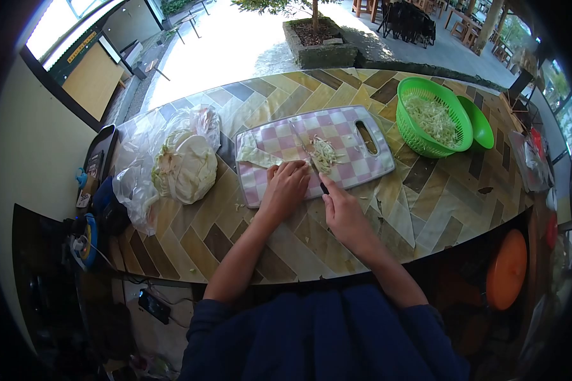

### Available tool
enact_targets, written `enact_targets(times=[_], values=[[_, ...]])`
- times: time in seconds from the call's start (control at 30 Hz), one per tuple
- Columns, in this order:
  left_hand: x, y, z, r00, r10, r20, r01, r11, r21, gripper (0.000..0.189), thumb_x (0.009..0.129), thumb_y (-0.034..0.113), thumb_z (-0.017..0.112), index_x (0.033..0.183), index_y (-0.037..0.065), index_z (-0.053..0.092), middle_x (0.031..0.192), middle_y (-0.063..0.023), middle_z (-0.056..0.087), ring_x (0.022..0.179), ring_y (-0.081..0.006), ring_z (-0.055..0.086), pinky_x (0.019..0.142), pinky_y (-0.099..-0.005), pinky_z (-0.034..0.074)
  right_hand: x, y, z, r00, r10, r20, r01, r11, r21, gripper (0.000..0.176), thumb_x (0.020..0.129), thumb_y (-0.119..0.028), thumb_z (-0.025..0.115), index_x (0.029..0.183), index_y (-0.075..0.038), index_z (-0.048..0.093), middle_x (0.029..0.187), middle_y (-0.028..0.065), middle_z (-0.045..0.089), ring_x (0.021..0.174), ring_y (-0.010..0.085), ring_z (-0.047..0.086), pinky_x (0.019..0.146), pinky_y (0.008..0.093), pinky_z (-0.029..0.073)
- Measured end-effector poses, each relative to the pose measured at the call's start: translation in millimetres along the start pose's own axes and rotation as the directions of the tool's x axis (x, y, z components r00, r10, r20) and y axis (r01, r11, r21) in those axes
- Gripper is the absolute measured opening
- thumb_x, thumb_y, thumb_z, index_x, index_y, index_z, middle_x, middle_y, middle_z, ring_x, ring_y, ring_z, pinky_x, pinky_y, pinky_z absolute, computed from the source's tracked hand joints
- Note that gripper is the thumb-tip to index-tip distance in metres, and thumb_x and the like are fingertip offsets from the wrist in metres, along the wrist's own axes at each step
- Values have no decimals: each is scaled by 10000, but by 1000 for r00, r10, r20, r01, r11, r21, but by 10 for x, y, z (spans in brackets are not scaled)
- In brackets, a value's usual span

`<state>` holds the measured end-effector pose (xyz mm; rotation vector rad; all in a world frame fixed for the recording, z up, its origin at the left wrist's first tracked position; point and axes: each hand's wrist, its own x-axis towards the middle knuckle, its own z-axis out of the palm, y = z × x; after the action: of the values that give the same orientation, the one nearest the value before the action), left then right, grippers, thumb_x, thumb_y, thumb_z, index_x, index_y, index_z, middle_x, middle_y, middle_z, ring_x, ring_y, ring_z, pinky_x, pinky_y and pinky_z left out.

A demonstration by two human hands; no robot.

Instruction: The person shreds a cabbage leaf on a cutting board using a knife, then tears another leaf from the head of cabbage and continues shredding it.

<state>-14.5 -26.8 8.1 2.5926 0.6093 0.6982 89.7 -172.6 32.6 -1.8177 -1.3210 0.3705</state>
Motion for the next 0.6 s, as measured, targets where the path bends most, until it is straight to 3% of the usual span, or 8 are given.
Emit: enact_targets(times=[0.17, 0.47, 0.6], values=[[-2, 5, -12, 1000, 16, 8, -16, 1000, 15, 244, 943, 194, 531, 1083, 43, 664, 1199, -103, 624, 1165, -256, 551, 1018, -461, 317, -72, 8, 49, 1000, -5, 22, 6, 999, -39, 464, 969, -113, 463, 1421, -43, 385, 1058, 302, 597, 935, 473, 601, 784, 521, 488], [10, 0, -20, 1000, 29, 6, -29, 999, 26, 207, 926, 177, 545, 1041, 48, 660, 1173, -98, 633, 1140, -256, 564, 989, -436, 330, -83, -144, 150, 986, 138, 97, -110, 961, -254, 551, 912, -44, 462, 1450, -59, 343, 1000, 305, 586, 847, 469, 638, 714, 510, 531], [17, -24, -4, 999, 30, -15, -30, 1000, 9, 203, 908, 159, 568, 1053, 53, 664, 1170, -91, 639, 1120, -251, 577, 991, -431, 329, 51, -101, 214, 988, 133, 84, -110, 965, -237, 574, 893, -21, 451, 1454, -60, 335, 1011, 315, 583, 857, 472, 638, 731, 516, 530]])
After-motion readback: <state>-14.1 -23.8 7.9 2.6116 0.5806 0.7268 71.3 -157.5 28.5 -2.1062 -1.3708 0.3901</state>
